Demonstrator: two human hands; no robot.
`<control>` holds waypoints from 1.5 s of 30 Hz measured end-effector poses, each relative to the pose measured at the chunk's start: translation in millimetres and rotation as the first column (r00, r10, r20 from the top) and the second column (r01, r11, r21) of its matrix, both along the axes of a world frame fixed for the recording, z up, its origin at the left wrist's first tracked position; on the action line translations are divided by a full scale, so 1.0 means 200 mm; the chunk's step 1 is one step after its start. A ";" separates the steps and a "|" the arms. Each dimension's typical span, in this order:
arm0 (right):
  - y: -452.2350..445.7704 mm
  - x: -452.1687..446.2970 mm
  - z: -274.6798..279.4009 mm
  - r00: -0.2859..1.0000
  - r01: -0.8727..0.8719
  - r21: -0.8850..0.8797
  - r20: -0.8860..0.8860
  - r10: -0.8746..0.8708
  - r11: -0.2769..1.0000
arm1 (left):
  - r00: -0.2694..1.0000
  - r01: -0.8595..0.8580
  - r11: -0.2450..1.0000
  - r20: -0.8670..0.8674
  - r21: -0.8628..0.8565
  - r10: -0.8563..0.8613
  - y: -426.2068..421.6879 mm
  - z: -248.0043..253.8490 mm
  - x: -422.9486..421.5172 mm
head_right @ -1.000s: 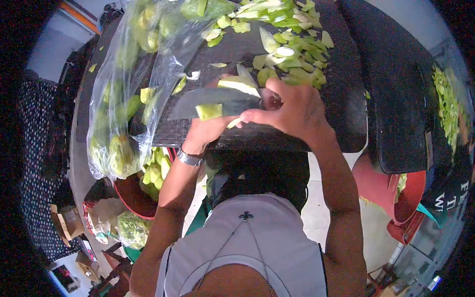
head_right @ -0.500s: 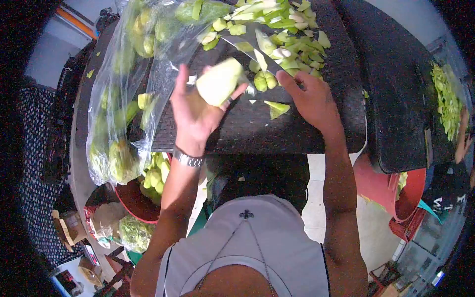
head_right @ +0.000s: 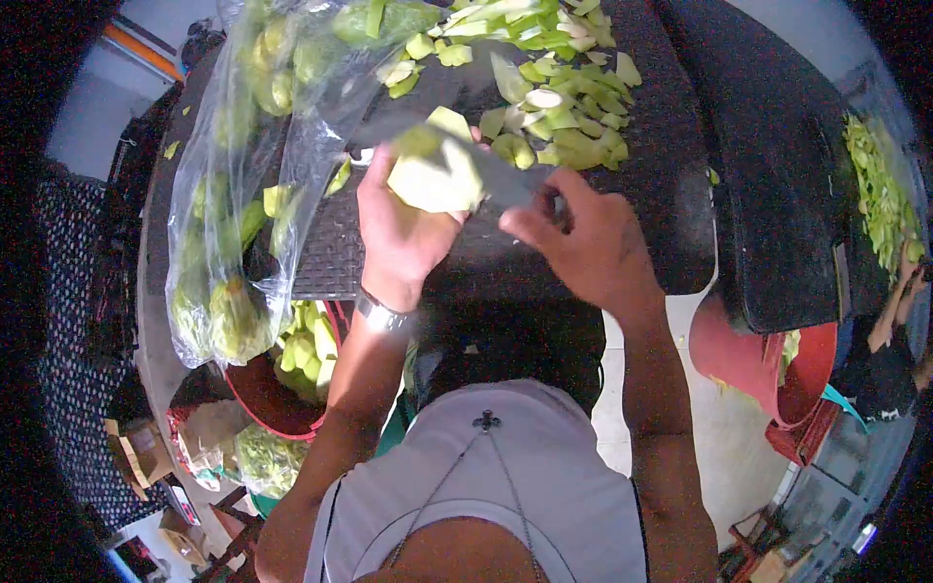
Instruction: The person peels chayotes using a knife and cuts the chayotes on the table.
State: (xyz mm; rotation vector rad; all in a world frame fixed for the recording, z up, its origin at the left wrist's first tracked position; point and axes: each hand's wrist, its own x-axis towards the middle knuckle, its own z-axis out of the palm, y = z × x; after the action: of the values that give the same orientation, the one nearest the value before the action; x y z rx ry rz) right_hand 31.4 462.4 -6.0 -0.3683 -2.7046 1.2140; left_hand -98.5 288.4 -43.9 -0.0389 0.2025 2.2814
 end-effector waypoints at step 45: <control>-0.22 0.13 0.01 0.963 0.087 -0.498 0.263 0.054 0.863 | 0.939 -0.327 0.840 -0.050 -0.434 0.339 0.05 0.00 0.11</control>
State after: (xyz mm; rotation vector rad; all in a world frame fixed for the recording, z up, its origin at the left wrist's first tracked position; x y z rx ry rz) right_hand 56.4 419.3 -4.3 -0.6618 -2.5313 2.0045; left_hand -76.3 298.2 -43.1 -0.3676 0.7450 2.5325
